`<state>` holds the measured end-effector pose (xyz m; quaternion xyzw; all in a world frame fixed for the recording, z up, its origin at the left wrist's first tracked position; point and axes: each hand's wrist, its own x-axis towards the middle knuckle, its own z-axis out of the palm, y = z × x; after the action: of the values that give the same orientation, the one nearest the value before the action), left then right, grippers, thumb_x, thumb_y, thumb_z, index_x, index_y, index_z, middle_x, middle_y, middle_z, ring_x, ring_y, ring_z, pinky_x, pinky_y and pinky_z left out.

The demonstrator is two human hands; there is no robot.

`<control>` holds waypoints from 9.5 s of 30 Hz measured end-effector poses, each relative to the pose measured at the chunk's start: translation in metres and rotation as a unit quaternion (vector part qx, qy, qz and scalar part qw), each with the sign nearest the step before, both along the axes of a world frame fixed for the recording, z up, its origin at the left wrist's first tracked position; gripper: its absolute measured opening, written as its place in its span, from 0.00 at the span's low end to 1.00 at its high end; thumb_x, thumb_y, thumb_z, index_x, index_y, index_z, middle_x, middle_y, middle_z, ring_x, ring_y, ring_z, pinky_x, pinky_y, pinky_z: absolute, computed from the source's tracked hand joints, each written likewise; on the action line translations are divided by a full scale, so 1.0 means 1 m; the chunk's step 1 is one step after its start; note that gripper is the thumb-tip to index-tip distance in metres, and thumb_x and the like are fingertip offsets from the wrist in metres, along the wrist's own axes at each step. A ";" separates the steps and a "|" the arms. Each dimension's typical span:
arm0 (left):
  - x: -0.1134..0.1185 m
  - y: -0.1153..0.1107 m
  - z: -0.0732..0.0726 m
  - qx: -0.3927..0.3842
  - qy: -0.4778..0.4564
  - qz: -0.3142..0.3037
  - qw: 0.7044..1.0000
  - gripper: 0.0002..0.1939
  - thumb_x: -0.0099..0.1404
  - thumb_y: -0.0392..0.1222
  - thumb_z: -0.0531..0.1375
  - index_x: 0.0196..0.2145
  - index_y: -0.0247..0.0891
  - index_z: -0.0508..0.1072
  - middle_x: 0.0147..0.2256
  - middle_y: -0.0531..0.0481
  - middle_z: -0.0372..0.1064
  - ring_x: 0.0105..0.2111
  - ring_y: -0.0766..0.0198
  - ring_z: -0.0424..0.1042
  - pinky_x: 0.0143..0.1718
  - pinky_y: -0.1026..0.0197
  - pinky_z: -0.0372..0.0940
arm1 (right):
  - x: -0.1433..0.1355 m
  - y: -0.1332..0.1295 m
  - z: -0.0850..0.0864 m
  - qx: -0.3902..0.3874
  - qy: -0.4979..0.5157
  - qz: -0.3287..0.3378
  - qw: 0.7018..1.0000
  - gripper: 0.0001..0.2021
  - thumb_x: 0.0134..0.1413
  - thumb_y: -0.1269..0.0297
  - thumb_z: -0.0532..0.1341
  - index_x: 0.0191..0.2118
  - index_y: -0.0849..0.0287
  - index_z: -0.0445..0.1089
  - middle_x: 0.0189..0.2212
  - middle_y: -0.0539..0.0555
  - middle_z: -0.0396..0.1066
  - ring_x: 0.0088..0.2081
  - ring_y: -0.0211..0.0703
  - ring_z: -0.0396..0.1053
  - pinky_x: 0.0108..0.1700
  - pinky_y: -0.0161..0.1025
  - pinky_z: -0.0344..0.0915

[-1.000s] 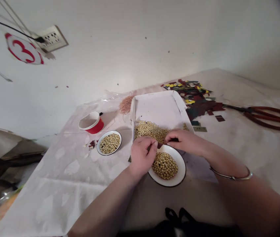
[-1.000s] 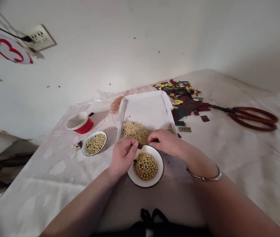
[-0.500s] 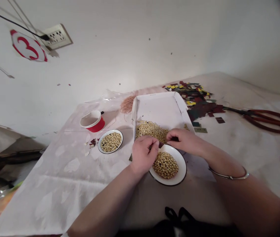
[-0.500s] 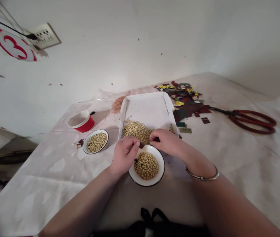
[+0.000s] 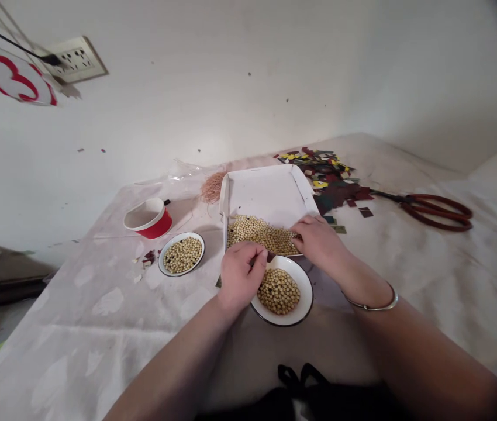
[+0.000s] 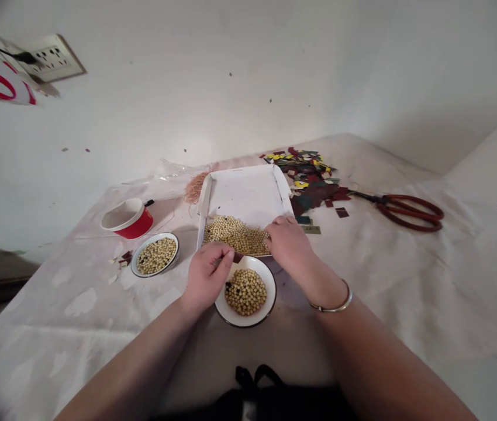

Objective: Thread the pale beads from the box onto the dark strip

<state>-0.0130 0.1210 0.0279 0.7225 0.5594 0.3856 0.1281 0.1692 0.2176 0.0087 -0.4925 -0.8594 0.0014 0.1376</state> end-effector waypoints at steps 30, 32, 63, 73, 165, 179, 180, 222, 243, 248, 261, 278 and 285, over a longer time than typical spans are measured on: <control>0.000 0.004 -0.002 0.008 -0.010 -0.008 1.000 0.09 0.65 0.39 0.53 0.29 0.38 0.69 0.28 0.50 0.70 0.32 0.63 0.68 0.35 0.61 0.62 | -0.024 -0.034 0.023 -0.115 0.218 0.178 0.953 0.08 0.46 0.72 0.61 0.30 0.55 0.60 0.31 0.51 0.65 0.37 0.42 0.62 0.38 0.38 0.59; 0.000 0.003 -0.002 0.006 -0.010 -0.011 1.000 0.09 0.65 0.39 0.52 0.28 0.39 0.69 0.28 0.50 0.70 0.32 0.63 0.67 0.35 0.60 0.62 | -0.025 -0.034 0.023 -0.119 0.204 0.183 0.954 0.08 0.46 0.71 0.62 0.30 0.56 0.60 0.31 0.51 0.65 0.37 0.42 0.62 0.38 0.38 0.59; -0.001 0.002 -0.002 0.001 0.005 -0.004 1.000 0.11 0.65 0.41 0.52 0.27 0.39 0.69 0.29 0.50 0.72 0.33 0.62 0.69 0.38 0.59 0.63 | -0.008 -0.009 0.005 -0.097 0.084 0.047 0.991 0.08 0.51 0.66 0.58 0.37 0.57 0.72 0.35 0.57 0.70 0.39 0.49 0.66 0.42 0.46 0.60; -0.001 0.003 -0.003 0.004 0.004 0.000 1.000 0.10 0.65 0.40 0.52 0.28 0.39 0.70 0.29 0.50 0.72 0.33 0.62 0.69 0.37 0.60 0.63 | -0.008 -0.011 0.011 -0.130 0.098 0.047 0.986 0.06 0.48 0.71 0.56 0.25 0.56 0.68 0.28 0.52 0.71 0.32 0.43 0.65 0.32 0.39 0.57; -0.001 0.004 -0.002 -0.006 -0.010 -0.005 1.000 0.12 0.66 0.41 0.52 0.28 0.39 0.71 0.29 0.50 0.72 0.33 0.62 0.69 0.37 0.59 0.63 | -0.009 -0.019 0.028 -0.157 0.319 0.098 0.930 0.02 0.49 0.68 0.59 0.27 0.57 0.66 0.30 0.51 0.67 0.34 0.40 0.64 0.36 0.38 0.60; -0.001 0.005 -0.005 -0.001 -0.018 0.000 1.000 0.11 0.65 0.41 0.52 0.27 0.39 0.70 0.28 0.50 0.70 0.32 0.63 0.68 0.34 0.61 0.62 | -0.026 -0.032 0.019 -0.126 0.246 0.191 0.942 0.09 0.46 0.69 0.62 0.31 0.55 0.60 0.32 0.50 0.66 0.38 0.43 0.62 0.40 0.39 0.60; -0.001 0.005 -0.004 0.000 -0.018 -0.003 1.000 0.11 0.65 0.41 0.52 0.27 0.39 0.70 0.28 0.50 0.70 0.32 0.63 0.68 0.34 0.61 0.62 | -0.026 -0.032 0.018 -0.125 0.238 0.193 0.944 0.09 0.46 0.69 0.62 0.31 0.55 0.60 0.32 0.50 0.66 0.38 0.43 0.62 0.40 0.39 0.60; -0.001 0.004 -0.003 -0.008 -0.014 -0.003 1.000 0.11 0.66 0.41 0.53 0.28 0.39 0.71 0.29 0.51 0.72 0.33 0.63 0.69 0.38 0.59 0.63 | -0.004 -0.009 0.007 -0.092 0.072 0.041 0.992 0.07 0.47 0.74 0.57 0.25 0.57 0.69 0.26 0.51 0.70 0.31 0.41 0.63 0.33 0.37 0.52; 0.000 0.004 -0.003 -0.004 -0.012 -0.005 1.000 0.11 0.65 0.42 0.52 0.28 0.39 0.71 0.29 0.50 0.72 0.33 0.63 0.70 0.38 0.59 0.63 | -0.005 -0.008 0.007 -0.097 0.105 0.021 0.990 0.05 0.47 0.72 0.59 0.24 0.58 0.68 0.27 0.52 0.68 0.33 0.43 0.63 0.35 0.39 0.56; -0.001 0.004 -0.002 -0.017 -0.004 -0.002 1.000 0.12 0.66 0.42 0.52 0.28 0.39 0.71 0.28 0.50 0.72 0.33 0.62 0.69 0.37 0.59 0.63 | -0.009 -0.020 0.029 -0.177 0.281 0.078 0.940 0.02 0.48 0.70 0.59 0.28 0.58 0.67 0.30 0.51 0.69 0.32 0.39 0.65 0.35 0.36 0.60; -0.001 0.005 -0.004 -0.003 -0.002 0.001 1.000 0.11 0.66 0.41 0.52 0.28 0.38 0.69 0.27 0.50 0.69 0.31 0.63 0.67 0.34 0.61 0.61 | -0.024 -0.032 0.020 -0.126 0.234 0.166 0.950 0.09 0.45 0.70 0.62 0.29 0.55 0.59 0.30 0.49 0.66 0.37 0.40 0.62 0.39 0.36 0.59; 0.000 0.005 -0.003 -0.001 -0.001 -0.005 1.000 0.11 0.65 0.41 0.52 0.27 0.39 0.70 0.27 0.50 0.70 0.31 0.63 0.68 0.35 0.60 0.62 | -0.024 -0.032 0.018 -0.101 0.175 0.163 0.966 0.10 0.46 0.61 0.64 0.34 0.56 0.64 0.34 0.52 0.69 0.39 0.44 0.63 0.40 0.39 0.61; -0.001 0.004 -0.002 -0.007 0.000 -0.002 1.000 0.12 0.66 0.41 0.52 0.27 0.39 0.71 0.28 0.50 0.71 0.32 0.63 0.69 0.36 0.59 0.62 | -0.009 -0.020 0.022 -0.068 0.189 0.116 0.973 0.06 0.54 0.67 0.57 0.39 0.57 0.68 0.38 0.54 0.70 0.43 0.45 0.63 0.46 0.40 0.60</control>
<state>-0.0137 0.1247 0.0261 0.7227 0.5606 0.3816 0.1336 0.1597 0.1975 0.0305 -0.3880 -0.8670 0.1688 0.2632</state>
